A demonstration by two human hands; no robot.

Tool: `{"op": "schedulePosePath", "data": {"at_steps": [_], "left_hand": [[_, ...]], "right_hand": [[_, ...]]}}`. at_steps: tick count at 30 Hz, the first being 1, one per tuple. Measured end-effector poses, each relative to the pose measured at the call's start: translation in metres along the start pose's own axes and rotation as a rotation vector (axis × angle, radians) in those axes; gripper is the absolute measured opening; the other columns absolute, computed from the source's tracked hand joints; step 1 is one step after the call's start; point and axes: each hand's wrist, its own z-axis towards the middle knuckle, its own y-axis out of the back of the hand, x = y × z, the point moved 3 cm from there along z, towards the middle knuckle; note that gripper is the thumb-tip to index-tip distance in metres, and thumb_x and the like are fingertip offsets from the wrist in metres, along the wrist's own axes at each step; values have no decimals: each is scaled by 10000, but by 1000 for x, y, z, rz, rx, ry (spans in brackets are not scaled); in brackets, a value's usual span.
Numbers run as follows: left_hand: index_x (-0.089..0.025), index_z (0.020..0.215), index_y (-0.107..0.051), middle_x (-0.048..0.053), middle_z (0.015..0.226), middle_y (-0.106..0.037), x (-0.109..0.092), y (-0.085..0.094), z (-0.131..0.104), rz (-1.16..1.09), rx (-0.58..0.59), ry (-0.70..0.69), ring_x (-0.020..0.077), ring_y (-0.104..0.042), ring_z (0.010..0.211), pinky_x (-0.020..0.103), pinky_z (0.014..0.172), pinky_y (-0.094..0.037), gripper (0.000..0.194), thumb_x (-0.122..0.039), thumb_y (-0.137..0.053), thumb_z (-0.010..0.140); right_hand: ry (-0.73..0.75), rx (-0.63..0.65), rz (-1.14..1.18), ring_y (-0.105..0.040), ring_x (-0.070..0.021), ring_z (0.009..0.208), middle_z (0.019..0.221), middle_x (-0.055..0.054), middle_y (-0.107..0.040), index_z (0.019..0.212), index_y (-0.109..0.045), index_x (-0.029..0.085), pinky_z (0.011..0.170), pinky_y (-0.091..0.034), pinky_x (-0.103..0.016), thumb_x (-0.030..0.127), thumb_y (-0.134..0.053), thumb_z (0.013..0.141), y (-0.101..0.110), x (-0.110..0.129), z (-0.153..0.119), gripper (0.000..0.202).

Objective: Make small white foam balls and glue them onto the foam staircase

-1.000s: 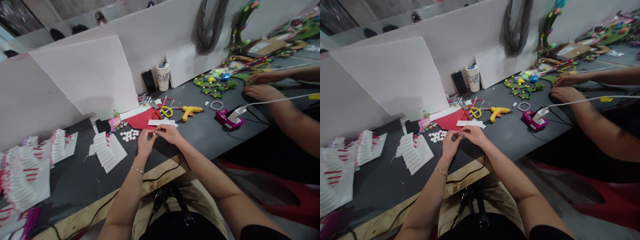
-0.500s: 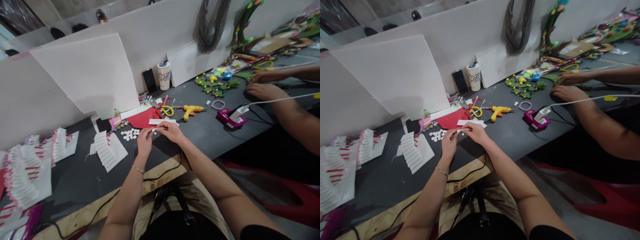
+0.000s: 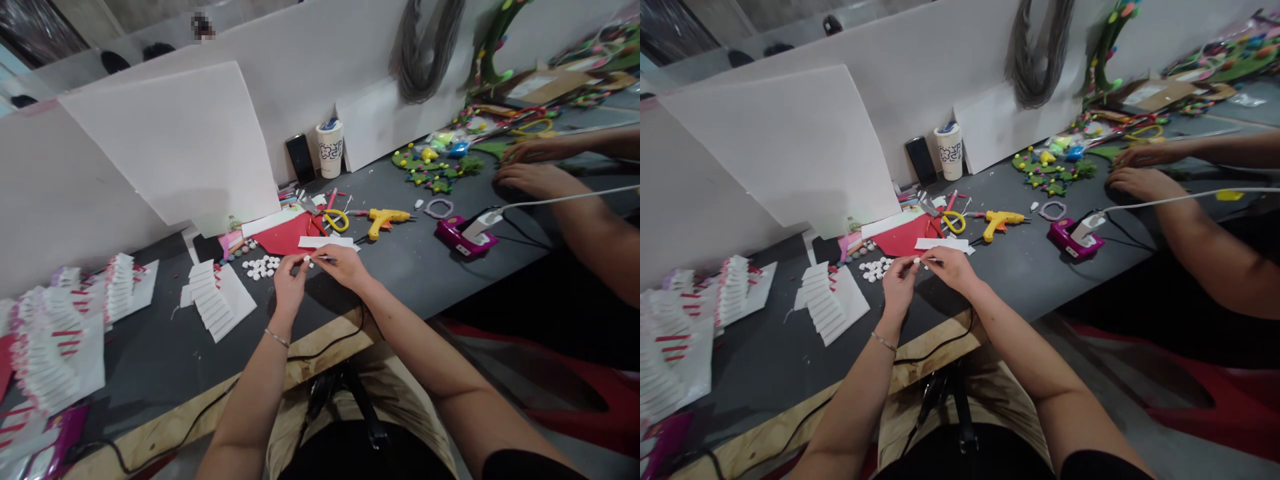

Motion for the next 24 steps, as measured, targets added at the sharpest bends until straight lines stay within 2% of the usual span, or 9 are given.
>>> {"op": "schedulePosePath", "data": {"at_steps": [6, 9, 12, 15, 20, 24], "left_hand": [[-189, 879, -717, 41, 840, -701, 7, -1, 0, -60, 7, 84, 165, -644, 781, 298, 751, -522, 169, -344, -705, 813], [-191, 940, -722, 35, 831, -697, 9, -2, 0, -97, 39, 117, 163, -639, 772, 299, 752, -522, 203, -339, -717, 801], [-216, 1041, -731, 38, 878, -706, 5, -2, 0, -82, 67, 74, 164, -640, 797, 310, 778, -520, 256, -329, -715, 811], [-240, 1001, -755, 42, 897, -717, 1, -1, 0, -36, 48, 20, 171, -645, 809, 317, 787, -519, 203, -336, -704, 829], [-239, 953, -766, 41, 861, -724, -2, 1, 1, 0, 15, 11, 179, -650, 788, 314, 766, -521, 189, -369, -709, 827], [-246, 970, -766, 41, 879, -727, -6, 2, 2, 17, 39, -10, 184, -653, 808, 317, 785, -518, 184, -356, -701, 838]], "right_hand": [[9, 2, 27, -682, -179, 783, 856, -47, -748, 855, -726, 223, 722, -534, -285, 310, -582, 890, -1, -1, -2, 171], [-24, 12, 32, -687, -183, 796, 866, -44, -752, 857, -733, 230, 735, -540, -292, 328, -586, 891, -2, -3, -2, 180], [-27, 16, 56, -692, -190, 815, 886, -48, -757, 863, -737, 228, 756, -544, -304, 345, -588, 892, -3, -3, -2, 191], [-61, 19, 90, -694, -196, 843, 923, -51, -760, 884, -738, 229, 770, -541, -308, 370, -593, 889, -4, -3, -2, 202], [-228, 50, 211, -623, -135, 618, 862, -37, -743, 905, -715, 208, 585, -500, -258, 415, -583, 879, -7, -5, -2, 247], [-327, -3, 317, -594, -121, 593, 814, -22, -704, 884, -665, 202, 530, -488, -239, 453, -626, 824, -5, -8, -1, 262]]}}
